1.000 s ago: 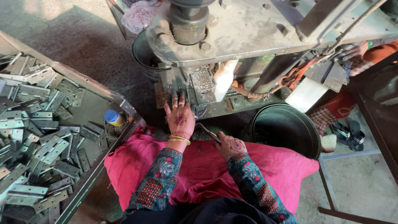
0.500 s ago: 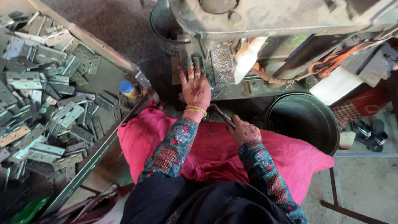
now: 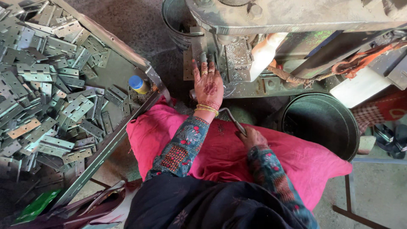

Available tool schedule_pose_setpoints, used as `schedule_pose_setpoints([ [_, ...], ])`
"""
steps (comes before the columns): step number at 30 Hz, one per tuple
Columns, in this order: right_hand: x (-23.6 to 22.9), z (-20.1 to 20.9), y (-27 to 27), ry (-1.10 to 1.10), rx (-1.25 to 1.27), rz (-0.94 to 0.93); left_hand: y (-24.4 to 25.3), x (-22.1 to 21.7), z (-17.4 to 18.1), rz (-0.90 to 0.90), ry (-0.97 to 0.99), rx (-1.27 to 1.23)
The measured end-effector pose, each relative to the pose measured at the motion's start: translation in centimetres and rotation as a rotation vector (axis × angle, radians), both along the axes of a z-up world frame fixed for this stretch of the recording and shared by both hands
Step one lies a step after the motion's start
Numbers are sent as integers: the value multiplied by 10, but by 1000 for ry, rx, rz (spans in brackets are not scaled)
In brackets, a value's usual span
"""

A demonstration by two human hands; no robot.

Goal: The person repeatedly picks small metal brackets from a bin, places them into a press machine, and operates the lever to process them. The processed pieces are dropped into a bucket below. The task is performed continuously with one hand feeding parts and the other hand pulling the lever.

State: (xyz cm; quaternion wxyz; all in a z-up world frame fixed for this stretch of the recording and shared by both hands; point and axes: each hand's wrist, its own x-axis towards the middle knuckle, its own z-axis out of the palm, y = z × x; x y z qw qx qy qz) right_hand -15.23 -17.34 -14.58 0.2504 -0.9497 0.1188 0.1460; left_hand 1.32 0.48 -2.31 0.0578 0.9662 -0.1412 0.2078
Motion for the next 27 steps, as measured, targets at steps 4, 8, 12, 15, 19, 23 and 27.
schedule_pose_setpoints([
  [4,-2,-20,2,125,72,-84,4,0,7,-18,25,-19],
  [8,3,8,-2,37,19,-14,4,11,12,-35,26,13],
  [12,-5,24,-7,-66,-70,7,-1,22,0,1,-7,70],
  [15,3,22,-3,76,25,-31,-6,31,-6,29,-62,68],
  [19,-5,18,4,57,-21,-22,2,25,-13,-10,-47,-68],
  [23,-6,28,0,26,33,-53,3,21,-11,-45,-62,-41],
  [27,0,29,2,84,20,-55,1,25,-6,-17,-38,-22],
])
